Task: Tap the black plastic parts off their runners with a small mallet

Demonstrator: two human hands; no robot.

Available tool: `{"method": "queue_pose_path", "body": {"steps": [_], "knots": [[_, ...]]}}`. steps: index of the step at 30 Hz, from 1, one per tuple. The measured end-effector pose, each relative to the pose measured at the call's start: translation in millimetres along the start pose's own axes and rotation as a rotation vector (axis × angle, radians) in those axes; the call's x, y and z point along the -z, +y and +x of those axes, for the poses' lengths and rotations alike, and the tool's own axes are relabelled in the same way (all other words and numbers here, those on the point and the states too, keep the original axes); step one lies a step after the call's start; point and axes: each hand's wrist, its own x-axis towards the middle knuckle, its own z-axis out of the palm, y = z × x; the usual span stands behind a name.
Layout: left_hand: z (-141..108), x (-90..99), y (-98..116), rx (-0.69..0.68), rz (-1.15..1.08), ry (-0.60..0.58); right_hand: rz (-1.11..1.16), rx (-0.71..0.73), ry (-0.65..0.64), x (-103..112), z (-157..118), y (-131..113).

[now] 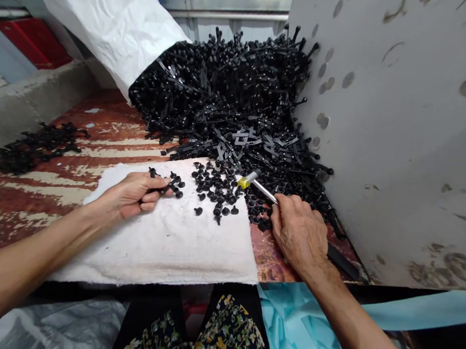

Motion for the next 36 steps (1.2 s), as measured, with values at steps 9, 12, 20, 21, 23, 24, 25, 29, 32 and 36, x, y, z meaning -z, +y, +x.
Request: {"method": "queue_pose_path", "body": {"steps": [9, 12, 20, 21, 23, 24, 25, 29, 32, 36], "knots": [[-1.3, 0.8, 2.7, 0.011, 0.005, -0.015, -0.026, 0.002, 0.007, -0.4, -0.4, 0.6], [-0.8, 0.9, 1.9, 0.005, -0.019, -0.021, -0.025, 0.005, -0.006, -0.3, -0.4, 0.9], [-2.3, -1.9, 3.8, 0.026, -0.015, 0.003, -0.025, -0.011, -0.006, -0.8, -0.8, 0.2], [-1.9, -1.9, 3.7, 0.026, -0.013, 0.004, -0.026, -0.01, -0.004, -0.9, -0.9, 0.2], [-0.8, -1.6, 3.0, 0.02, -0.005, 0.0, -0.027, -0.006, 0.003, -1.2, -0.9, 0.2], [-0.3, -1.4, 2.6, 0.017, 0.0, -0.003, -0.028, -0.004, 0.006, -1.4, -0.9, 0.3], [0.0, -1.3, 2.2, 0.013, 0.006, -0.003, -0.028, -0.001, 0.008, -1.5, -0.9, 0.5], [-0.3, -1.9, 1.6, 0.007, 0.025, 0.001, -0.015, -0.007, 0.004, -1.6, -0.9, 1.2], [-0.2, -2.7, 2.0, 0.006, 0.044, 0.005, -0.002, -0.019, -0.013, -0.1, -0.8, 0.9], [3.2, -1.9, 3.8, -0.007, 0.11, 0.022, 0.014, -0.03, -0.048, 1.5, -0.3, -0.9]]}}
